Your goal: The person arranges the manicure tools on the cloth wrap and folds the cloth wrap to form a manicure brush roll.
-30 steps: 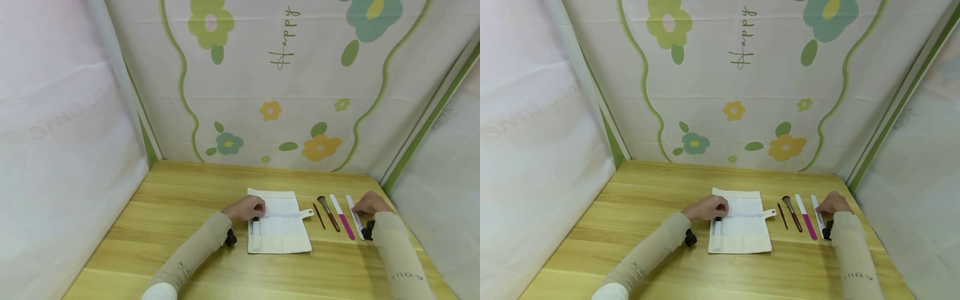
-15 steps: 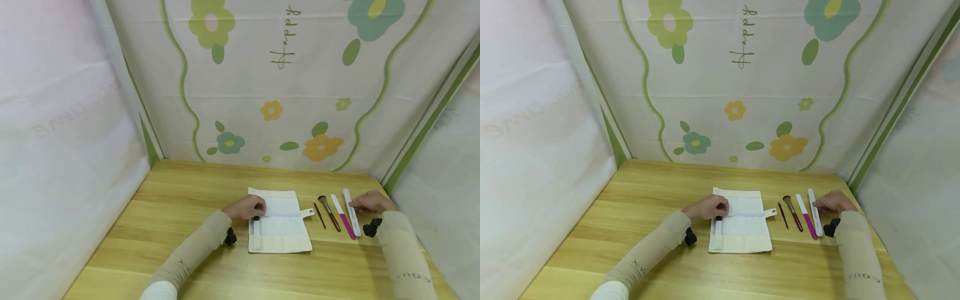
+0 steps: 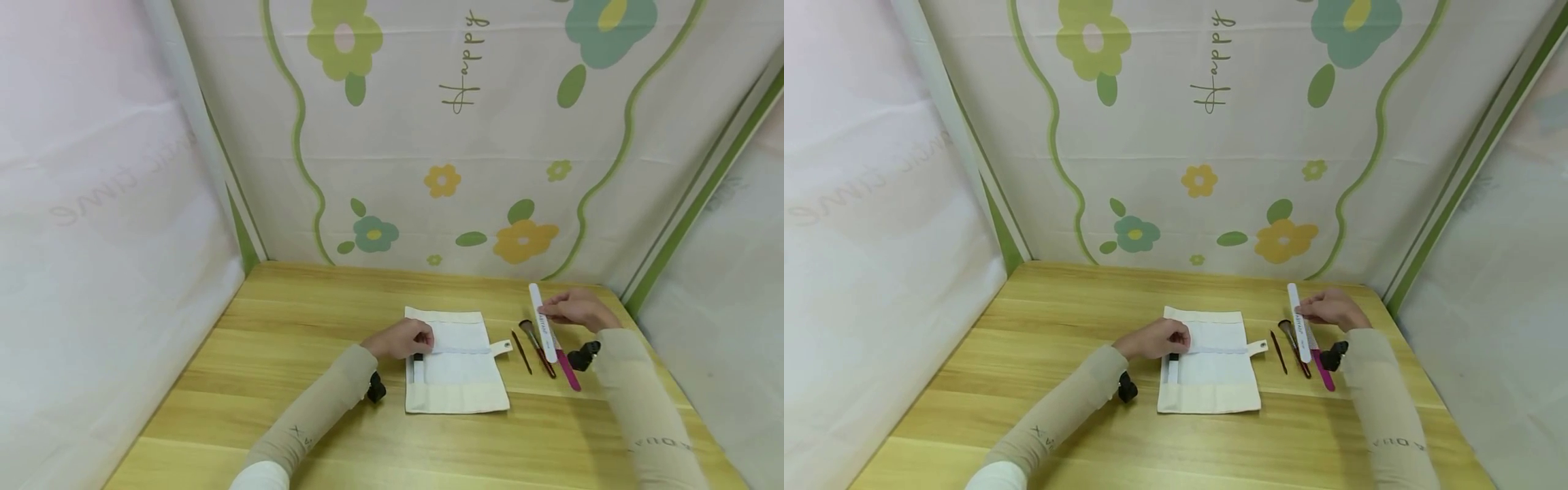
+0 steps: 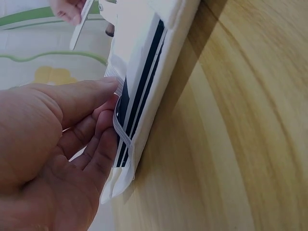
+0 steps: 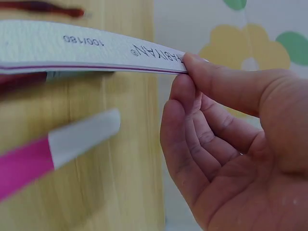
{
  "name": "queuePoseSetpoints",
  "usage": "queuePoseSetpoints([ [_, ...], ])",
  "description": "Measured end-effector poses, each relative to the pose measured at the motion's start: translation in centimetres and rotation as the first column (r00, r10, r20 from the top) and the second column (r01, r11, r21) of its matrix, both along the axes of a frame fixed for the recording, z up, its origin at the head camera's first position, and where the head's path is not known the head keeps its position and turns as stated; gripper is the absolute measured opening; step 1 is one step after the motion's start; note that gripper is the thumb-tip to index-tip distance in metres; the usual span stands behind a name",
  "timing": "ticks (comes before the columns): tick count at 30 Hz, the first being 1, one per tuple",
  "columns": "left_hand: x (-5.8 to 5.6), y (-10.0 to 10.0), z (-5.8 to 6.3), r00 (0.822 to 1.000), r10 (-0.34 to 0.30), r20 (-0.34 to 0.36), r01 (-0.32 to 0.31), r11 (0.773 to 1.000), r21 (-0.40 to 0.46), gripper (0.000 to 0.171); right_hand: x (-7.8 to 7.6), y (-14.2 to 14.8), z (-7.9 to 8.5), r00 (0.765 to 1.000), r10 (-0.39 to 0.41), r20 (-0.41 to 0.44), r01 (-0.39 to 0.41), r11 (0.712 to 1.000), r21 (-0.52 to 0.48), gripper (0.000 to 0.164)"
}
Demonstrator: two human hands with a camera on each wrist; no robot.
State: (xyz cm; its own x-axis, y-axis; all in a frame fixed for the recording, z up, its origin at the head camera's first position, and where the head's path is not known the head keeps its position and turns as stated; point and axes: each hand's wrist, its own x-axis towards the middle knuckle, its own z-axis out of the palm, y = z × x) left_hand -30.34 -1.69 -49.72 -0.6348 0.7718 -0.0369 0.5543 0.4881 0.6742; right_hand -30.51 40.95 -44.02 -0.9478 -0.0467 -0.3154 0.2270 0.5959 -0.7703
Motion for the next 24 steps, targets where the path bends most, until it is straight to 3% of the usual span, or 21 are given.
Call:
queuePoseSetpoints([
  [8, 0.0, 0.0, 0.0, 1.000, 0.017, 0.024, -0.017, 1.000, 0.000, 0.013, -1.7, -5.5, 1.1, 0.997, 0.065, -0.042, -0.066, 0.997, -0.027, 0.047],
  [14, -0.2, 0.2, -0.2, 1.000, 0.013, 0.026, -0.012, 1.000, -0.003, 0.012, -3.6, -9.8, 1.1, 0.997, 0.043, -0.065, -0.051, 0.990, -0.131, 0.043],
  [24, -0.4, 0.0, -0.2, 1.000, 0.010, 0.030, -0.010, 1.000, -0.007, 0.012, -5.6, -16.2, -0.7, 0.997, -0.011, -0.077, -0.007, 0.970, -0.241, 0.038],
])
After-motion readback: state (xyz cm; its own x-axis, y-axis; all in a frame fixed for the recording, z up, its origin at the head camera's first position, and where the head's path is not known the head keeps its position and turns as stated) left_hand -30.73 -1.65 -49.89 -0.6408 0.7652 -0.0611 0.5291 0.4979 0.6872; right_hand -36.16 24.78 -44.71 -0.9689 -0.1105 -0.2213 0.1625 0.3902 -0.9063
